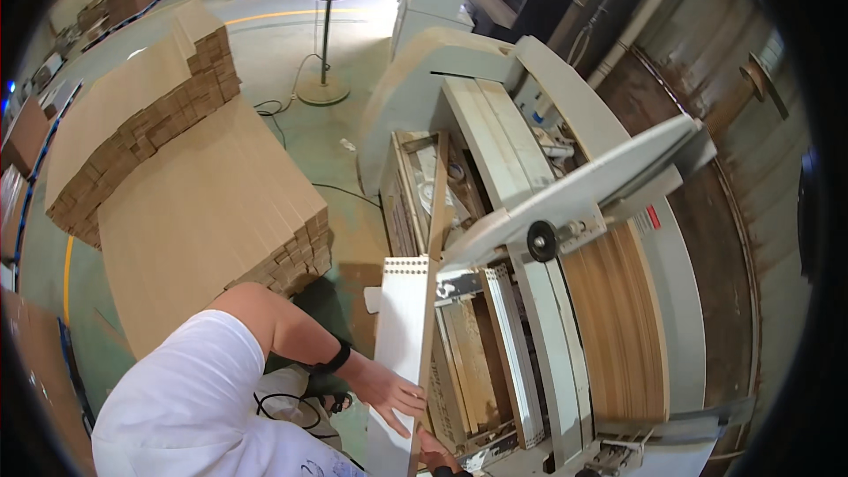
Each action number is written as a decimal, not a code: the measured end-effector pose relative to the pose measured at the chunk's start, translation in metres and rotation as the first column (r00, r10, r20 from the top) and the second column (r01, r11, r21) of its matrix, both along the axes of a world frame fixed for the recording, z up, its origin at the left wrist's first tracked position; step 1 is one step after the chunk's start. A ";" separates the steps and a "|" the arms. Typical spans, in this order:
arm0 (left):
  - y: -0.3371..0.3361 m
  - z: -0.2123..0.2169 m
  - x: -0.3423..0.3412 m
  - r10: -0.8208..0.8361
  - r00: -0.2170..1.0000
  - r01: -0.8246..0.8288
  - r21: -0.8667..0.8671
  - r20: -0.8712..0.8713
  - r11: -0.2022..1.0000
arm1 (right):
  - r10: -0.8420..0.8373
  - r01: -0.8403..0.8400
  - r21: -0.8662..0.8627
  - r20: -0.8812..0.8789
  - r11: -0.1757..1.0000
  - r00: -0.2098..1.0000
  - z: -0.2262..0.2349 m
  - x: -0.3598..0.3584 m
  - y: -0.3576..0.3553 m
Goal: Operating an industrial boring machine to drill or process wooden boards in a furniture manufacturing plant.
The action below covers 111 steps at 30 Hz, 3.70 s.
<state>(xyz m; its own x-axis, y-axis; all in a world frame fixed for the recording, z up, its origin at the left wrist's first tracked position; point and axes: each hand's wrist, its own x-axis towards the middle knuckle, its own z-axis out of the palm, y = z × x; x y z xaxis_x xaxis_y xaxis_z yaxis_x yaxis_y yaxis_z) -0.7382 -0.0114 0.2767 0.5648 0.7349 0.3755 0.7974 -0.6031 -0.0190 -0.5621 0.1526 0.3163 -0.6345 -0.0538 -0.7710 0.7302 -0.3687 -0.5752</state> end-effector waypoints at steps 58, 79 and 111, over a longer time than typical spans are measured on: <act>-0.034 0.077 -0.022 0.653 -0.171 0.084 -0.650 0.737 0.755 | 0.052 -0.038 0.044 -0.400 0.998 0.915 0.018 -0.099 -0.016; -0.326 0.176 -0.206 -0.211 -0.577 -0.716 -0.365 0.789 0.594 | 0.468 -0.536 0.110 -0.652 0.837 0.597 0.141 -0.352 -0.280; -0.632 0.142 -0.474 0.087 -0.698 -0.605 -0.520 0.710 -0.603 | 0.802 -0.260 0.760 -0.549 0.596 0.234 0.084 -0.596 -0.573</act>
